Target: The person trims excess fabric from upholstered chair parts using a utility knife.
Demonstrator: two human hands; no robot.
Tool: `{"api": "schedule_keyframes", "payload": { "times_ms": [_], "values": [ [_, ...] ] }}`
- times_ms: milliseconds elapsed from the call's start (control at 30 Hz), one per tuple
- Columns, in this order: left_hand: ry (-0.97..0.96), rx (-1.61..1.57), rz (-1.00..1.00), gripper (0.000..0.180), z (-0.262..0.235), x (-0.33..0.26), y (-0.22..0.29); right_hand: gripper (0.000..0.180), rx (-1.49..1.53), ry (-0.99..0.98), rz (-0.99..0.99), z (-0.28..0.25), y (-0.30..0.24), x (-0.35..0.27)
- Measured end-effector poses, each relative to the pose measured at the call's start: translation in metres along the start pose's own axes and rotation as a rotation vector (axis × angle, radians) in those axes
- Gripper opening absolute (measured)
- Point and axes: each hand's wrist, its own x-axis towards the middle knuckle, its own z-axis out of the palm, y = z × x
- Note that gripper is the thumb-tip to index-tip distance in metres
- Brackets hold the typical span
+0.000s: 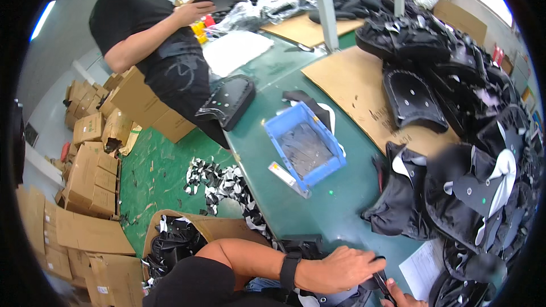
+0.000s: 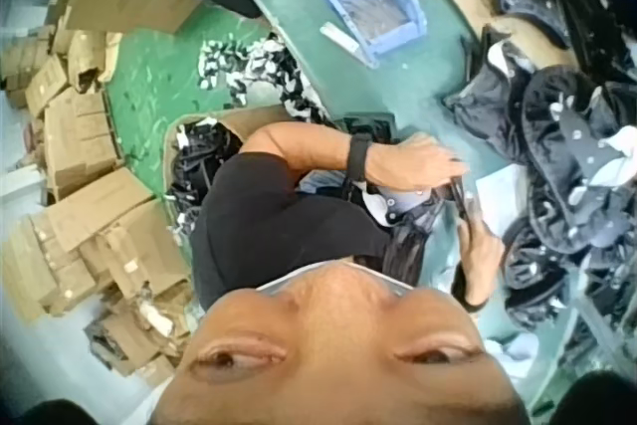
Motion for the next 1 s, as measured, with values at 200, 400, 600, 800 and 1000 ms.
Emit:
{"api": "schedule_keyframes", "payload": {
  "times_ms": [200, 400, 600, 800, 1000],
  "values": [
    [-0.088, 0.334, -0.048, 0.029, -0.013, 0.004, -0.009, 0.051, 0.000, 0.030, 0.018, 0.012, -0.002, 0.028],
    [-0.051, 0.213, -0.068, 0.031, -0.006, 0.011, -0.009, 0.053, 0.074, 0.018, 0.053, 0.003, 0.003, 0.028],
    [-0.084, -0.029, -0.187, 0.027, -0.010, -0.003, -0.007, 0.052, 0.138, 0.101, 0.007, 0.006, 0.008, 0.025],
    [0.006, -0.081, -0.107, 0.025, -0.002, -0.007, -0.011, 0.056, 0.175, 0.213, -0.008, 0.000, 0.016, 0.025],
    [0.109, -0.122, -0.192, 0.026, -0.012, 0.001, -0.011, 0.058, 0.179, 0.144, -0.130, -0.012, 0.014, 0.048]
  ]
}}
